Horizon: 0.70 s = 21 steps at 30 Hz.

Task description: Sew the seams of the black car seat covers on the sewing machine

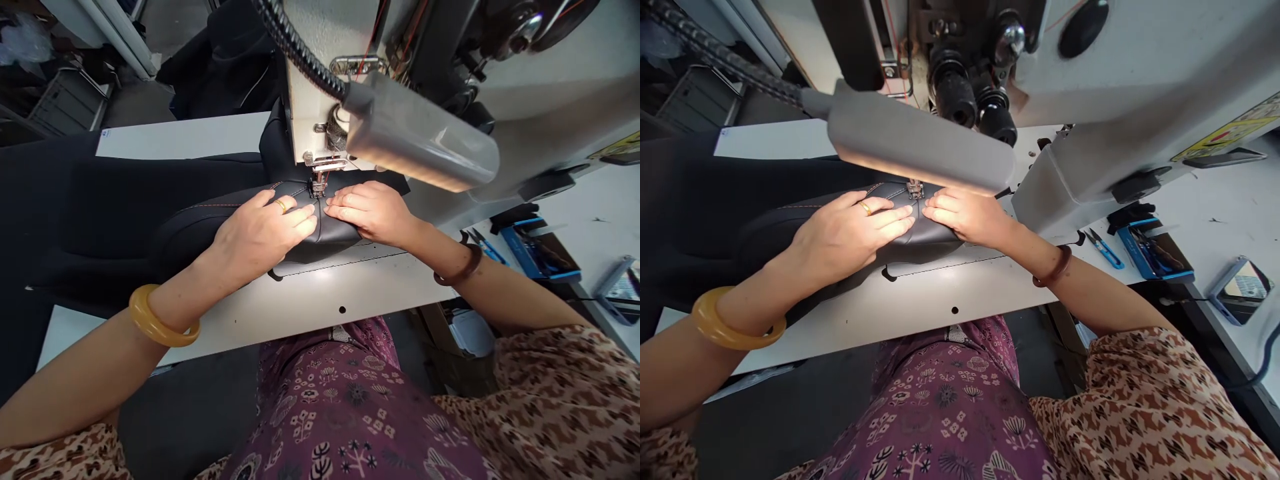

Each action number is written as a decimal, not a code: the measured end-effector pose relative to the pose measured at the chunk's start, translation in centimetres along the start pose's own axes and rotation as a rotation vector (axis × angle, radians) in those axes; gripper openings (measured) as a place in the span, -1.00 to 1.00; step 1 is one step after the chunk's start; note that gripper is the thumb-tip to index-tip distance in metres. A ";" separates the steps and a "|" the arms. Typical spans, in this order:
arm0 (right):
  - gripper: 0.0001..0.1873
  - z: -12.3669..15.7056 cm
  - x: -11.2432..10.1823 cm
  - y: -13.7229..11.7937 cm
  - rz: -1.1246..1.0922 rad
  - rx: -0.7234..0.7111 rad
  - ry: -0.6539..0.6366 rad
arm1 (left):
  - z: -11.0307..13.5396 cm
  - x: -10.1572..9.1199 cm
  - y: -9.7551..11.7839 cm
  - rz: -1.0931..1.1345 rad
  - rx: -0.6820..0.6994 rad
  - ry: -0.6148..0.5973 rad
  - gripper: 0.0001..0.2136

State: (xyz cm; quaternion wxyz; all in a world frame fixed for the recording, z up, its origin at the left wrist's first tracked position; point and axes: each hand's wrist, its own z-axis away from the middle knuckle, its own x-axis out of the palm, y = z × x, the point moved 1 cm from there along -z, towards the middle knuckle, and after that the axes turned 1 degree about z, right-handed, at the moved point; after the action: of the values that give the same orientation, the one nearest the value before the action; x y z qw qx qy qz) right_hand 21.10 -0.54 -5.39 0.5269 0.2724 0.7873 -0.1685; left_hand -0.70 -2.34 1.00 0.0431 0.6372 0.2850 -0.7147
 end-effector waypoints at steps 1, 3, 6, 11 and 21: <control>-0.61 0.0 -0.1 0.0 -0.006 0.007 -0.002 | 0.0 0.0 0.1 0.004 -0.020 -0.001 -0.60; -0.61 0.0 -0.2 0.1 -0.020 0.007 -0.003 | -0.1 0.1 0.2 0.014 -0.045 -0.011 -0.61; -0.59 -0.1 -0.2 0.4 -0.014 -0.012 0.021 | -0.4 0.2 0.0 0.029 -0.072 -0.005 -0.62; -0.59 -0.2 0.2 1.0 -0.015 -0.025 0.053 | -0.6 0.2 -0.4 0.070 -0.099 -0.015 -0.63; -0.58 -0.2 0.8 2.0 0.002 -0.059 0.122 | -0.6 0.9 -0.4 -0.066 -0.044 0.071 -0.65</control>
State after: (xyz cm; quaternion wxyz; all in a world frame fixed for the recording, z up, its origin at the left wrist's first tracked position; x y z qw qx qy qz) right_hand 21.93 1.32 -6.03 0.4858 0.2673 0.8224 -0.1276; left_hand -0.49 -1.50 0.30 0.0234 0.6515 0.3228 -0.6862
